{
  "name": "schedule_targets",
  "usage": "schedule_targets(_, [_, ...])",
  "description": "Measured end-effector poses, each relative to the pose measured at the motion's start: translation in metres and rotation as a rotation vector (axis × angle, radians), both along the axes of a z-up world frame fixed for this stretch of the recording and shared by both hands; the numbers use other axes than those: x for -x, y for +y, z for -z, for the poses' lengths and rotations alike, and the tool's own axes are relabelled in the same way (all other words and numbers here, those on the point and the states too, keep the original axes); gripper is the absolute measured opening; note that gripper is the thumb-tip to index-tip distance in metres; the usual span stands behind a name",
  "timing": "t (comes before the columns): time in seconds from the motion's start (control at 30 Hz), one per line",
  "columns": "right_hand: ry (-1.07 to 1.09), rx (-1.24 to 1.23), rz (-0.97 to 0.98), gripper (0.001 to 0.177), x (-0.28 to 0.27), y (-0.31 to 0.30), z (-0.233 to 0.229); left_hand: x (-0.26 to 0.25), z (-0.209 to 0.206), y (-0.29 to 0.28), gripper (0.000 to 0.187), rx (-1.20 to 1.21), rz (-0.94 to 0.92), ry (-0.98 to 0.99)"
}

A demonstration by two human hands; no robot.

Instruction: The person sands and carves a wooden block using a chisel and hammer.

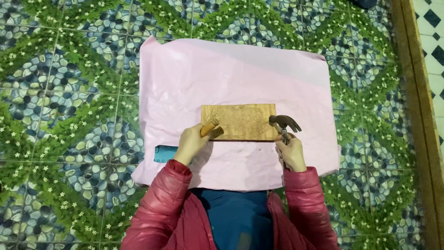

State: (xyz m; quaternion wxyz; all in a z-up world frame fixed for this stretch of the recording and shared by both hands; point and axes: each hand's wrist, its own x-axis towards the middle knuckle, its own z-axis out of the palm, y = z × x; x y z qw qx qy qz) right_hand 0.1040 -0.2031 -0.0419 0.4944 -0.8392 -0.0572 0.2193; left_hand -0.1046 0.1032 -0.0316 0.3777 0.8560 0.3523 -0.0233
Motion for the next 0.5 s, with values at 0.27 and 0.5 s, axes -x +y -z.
schedule_targets(0.27, [0.045, -0.117, 0.014, 0.019, 0.009, 0.018, -0.037, -0.007, -0.017, 0.006, 0.027, 0.027, 0.034, 0.031])
schedule_targets(0.5, [0.023, -0.072, 0.003, 0.023, 0.013, 0.017, -0.041, -0.004, -0.017, 0.006, 0.026, 0.031, 0.065, 0.021])
